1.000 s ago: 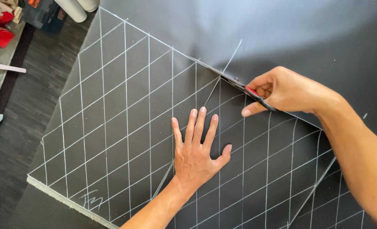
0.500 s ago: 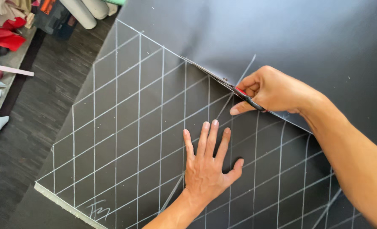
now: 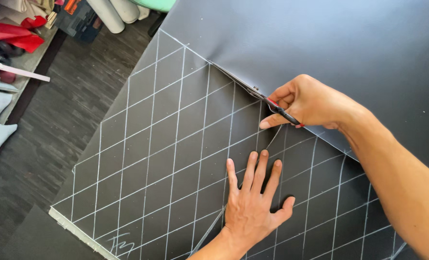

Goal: The person cuts a large sheet of black fabric along pre-drawn diagonal grid lines using shears. After cutting, they place a paper pattern on the fabric, secure it with weights, and trace the pattern outline with a white marking tool.

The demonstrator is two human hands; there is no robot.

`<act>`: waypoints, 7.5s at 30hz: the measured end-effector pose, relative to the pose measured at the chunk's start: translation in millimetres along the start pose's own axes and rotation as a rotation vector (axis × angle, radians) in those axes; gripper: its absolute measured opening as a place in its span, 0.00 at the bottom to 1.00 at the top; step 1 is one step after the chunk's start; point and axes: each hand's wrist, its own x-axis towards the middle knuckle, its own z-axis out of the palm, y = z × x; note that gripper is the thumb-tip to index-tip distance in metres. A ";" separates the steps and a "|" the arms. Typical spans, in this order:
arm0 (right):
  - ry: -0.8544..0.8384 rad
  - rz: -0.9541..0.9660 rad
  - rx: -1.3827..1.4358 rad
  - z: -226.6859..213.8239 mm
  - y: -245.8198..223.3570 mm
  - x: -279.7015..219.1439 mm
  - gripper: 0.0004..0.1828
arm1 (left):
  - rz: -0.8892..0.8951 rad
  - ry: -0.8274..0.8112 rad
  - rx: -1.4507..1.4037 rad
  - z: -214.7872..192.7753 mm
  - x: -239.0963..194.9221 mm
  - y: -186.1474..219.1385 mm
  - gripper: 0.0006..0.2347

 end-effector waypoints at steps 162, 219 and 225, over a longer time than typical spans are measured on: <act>1.248 0.574 0.788 234.0 686.0 -696.5 0.28 | -0.375 -0.495 -0.540 200.2 -275.7 485.9 0.32; 1.474 1.767 0.282 441.0 663.8 -1069.1 0.11 | 0.721 -1.272 -0.702 100.7 -319.8 618.0 0.21; 1.287 1.716 0.055 426.4 702.0 -1047.6 0.12 | 0.797 -1.060 -0.592 132.7 -303.9 585.0 0.22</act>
